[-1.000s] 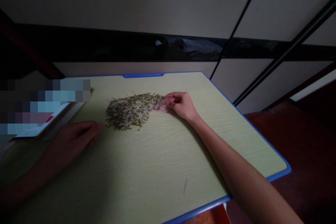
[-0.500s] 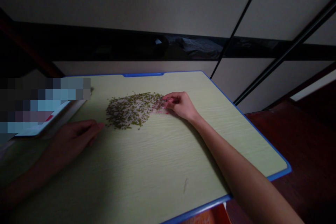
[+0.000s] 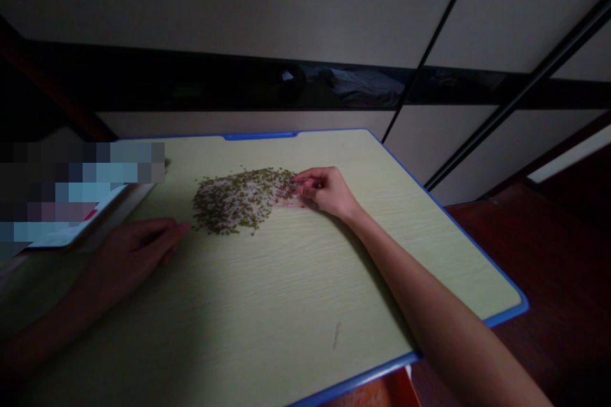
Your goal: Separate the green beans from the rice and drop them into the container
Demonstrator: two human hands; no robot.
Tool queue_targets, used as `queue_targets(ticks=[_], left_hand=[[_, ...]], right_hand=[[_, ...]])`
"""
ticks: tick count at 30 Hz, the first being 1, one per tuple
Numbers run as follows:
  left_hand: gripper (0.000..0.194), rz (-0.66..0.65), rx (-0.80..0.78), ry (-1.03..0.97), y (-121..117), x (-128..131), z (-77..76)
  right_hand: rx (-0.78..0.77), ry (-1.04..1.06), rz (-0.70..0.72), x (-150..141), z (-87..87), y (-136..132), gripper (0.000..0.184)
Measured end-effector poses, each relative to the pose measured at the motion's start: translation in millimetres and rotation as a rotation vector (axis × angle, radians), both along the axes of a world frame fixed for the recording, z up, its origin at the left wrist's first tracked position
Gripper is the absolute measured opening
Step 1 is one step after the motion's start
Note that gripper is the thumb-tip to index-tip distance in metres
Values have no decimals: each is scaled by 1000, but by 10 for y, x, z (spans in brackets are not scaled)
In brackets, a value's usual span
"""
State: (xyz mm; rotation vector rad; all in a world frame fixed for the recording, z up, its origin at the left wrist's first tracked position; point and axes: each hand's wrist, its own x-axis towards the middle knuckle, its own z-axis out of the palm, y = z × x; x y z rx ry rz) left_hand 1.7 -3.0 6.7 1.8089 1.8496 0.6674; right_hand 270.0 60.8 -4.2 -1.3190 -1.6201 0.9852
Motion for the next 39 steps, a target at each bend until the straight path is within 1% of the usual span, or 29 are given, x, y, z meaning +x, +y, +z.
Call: queue_targets(ticks=[6, 12, 17, 22, 26, 33, 39], left_hand=[[39, -10, 39, 10, -6, 2, 4], [39, 0, 12, -2, -4, 1, -11], [38, -2, 4, -15, -3, -13, -11], [38, -2, 21, -9, -4, -17, -11], [39, 0, 24, -7, -2, 2, -4], [40, 10, 19, -9, 2, -3, -12], [40, 5, 24, -12, 4, -4, -6]], right_hand=[[-2, 2, 31, -4, -6, -2, 29], [-18, 23, 60, -1, -8, -7, 30], [-45, 52, 121, 2, 4, -16, 28], [3, 43, 129, 8, -8, -1, 27], [-22, 40, 159, 18, -22, 7, 30], [9, 41, 153, -1, -8, 3, 29], [-14, 16, 157, -4, 12, -17, 29]])
